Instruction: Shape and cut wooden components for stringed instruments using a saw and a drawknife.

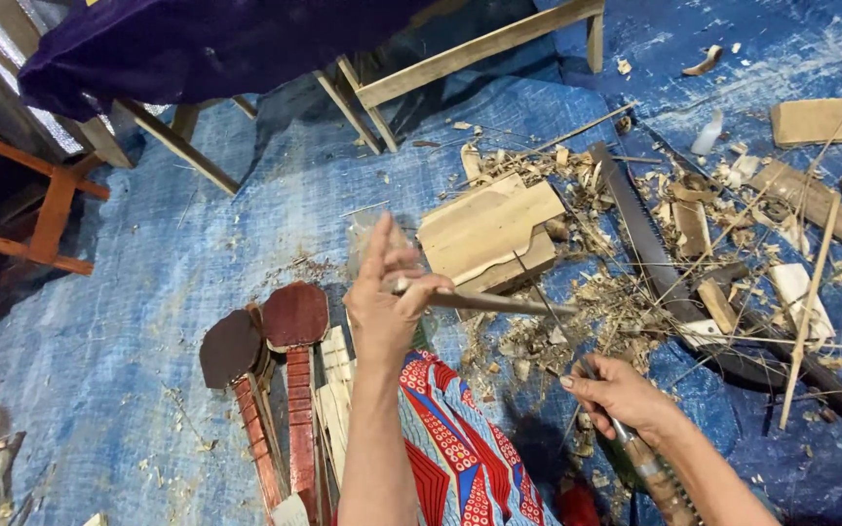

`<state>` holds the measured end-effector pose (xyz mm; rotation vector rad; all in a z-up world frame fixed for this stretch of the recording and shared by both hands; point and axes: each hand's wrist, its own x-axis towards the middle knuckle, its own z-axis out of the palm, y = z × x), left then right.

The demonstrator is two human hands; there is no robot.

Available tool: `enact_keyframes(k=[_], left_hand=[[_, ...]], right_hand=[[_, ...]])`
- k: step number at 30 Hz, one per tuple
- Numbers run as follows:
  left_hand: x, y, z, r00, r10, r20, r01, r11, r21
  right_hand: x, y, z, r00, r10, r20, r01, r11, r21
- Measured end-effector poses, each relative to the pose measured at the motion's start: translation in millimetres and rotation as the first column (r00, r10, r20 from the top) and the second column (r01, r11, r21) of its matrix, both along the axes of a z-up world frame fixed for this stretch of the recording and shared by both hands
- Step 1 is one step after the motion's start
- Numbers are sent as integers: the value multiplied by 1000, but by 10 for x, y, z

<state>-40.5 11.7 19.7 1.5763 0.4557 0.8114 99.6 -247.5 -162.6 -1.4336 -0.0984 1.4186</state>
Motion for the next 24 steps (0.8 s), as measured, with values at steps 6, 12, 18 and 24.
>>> enact_keyframes(k=[6,12,18,24], left_hand=[[-105,-138,494,848,99,-521,-49,993,110],[-299,34,313,875,-153,-459,264,946,187],[-139,-10,137,928,270,-257,-122,872,473],[-148,-94,327,840,-52,-541,191,960,204]], right_hand=[[-24,31,77,1000,13,-27,-15,997,-76],[-33,47,55,998,70,6,-69,996,-54],[-44,75,66,999,37,-34,-39,997,-73],[-77,90,-3,1000,13,-21,-13,1000,-25]])
